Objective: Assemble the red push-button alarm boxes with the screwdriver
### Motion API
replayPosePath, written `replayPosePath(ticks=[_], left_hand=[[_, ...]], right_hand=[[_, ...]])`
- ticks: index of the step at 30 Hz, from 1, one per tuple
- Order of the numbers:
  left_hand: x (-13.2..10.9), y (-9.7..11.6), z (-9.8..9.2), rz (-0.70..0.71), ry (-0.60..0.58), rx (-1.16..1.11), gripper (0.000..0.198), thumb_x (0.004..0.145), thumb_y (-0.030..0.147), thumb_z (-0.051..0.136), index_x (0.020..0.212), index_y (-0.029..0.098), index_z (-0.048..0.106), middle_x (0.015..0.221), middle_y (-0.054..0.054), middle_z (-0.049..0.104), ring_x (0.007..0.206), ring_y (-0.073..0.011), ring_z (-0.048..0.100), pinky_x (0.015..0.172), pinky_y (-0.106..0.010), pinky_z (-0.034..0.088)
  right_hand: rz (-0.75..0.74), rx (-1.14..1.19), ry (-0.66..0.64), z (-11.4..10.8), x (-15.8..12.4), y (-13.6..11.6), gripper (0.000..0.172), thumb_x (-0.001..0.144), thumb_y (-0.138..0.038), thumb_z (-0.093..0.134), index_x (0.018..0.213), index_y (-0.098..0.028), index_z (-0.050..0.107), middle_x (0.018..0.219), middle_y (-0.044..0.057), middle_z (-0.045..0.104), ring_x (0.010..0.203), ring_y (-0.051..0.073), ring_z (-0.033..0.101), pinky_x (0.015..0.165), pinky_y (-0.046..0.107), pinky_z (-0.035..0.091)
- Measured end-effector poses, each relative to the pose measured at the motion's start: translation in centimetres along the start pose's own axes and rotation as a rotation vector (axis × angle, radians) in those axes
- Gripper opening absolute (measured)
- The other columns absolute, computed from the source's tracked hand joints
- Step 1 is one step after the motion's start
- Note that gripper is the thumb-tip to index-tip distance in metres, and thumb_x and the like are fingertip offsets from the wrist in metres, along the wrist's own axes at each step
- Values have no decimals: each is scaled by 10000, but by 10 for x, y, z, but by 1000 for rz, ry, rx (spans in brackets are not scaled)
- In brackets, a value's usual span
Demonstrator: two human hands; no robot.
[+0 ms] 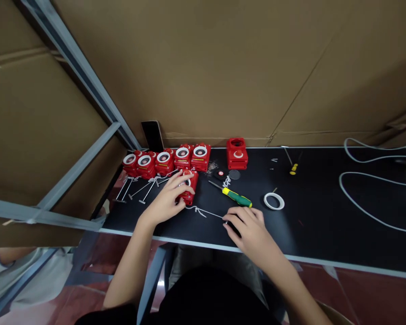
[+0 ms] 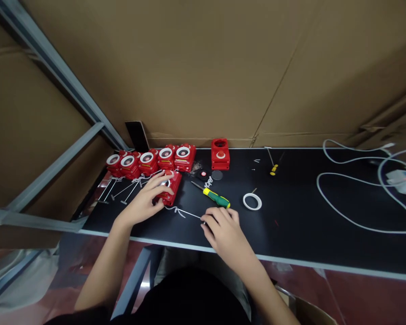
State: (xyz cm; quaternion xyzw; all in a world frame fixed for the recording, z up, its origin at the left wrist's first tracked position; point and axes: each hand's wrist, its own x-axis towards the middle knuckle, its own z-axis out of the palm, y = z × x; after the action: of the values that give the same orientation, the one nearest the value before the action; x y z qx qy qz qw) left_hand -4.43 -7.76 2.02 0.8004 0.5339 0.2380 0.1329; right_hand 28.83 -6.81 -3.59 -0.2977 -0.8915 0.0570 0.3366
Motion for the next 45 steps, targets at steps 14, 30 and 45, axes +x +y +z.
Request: replayPosePath(ticks=[14,30,45], left_hand=[[-102,60,34,-157,169,127,302,1188,257,611,1416,297,805,1131,-70,786,1005,-272,807,878,-400,719],[-133,-26,-7,-59,248,487,241,1221,330,581,1390,230,720,1270,-138,834,1107,-367,767,978,-531,655],[-81,10,-32,15,367,389,393,1157,106,636,1492,304,692,1378,-100,792,1186,-327,783,1122,-519,634]], right_hand=[[-198,65,-158,50,26,-68,204,1113,-366,829,1122,-180,746,1090,63,754,971,227,665,821,381,516],[-275,214,-68,51,33,-78,177,1176,-238,609,1141,-173,770,1326,78,826,1151,161,743,1016,290,628],[-64,-146,334,-111,15,36,285,984,-15,685,1119,-247,781,1038,50,865,892,188,817,795,342,670]])
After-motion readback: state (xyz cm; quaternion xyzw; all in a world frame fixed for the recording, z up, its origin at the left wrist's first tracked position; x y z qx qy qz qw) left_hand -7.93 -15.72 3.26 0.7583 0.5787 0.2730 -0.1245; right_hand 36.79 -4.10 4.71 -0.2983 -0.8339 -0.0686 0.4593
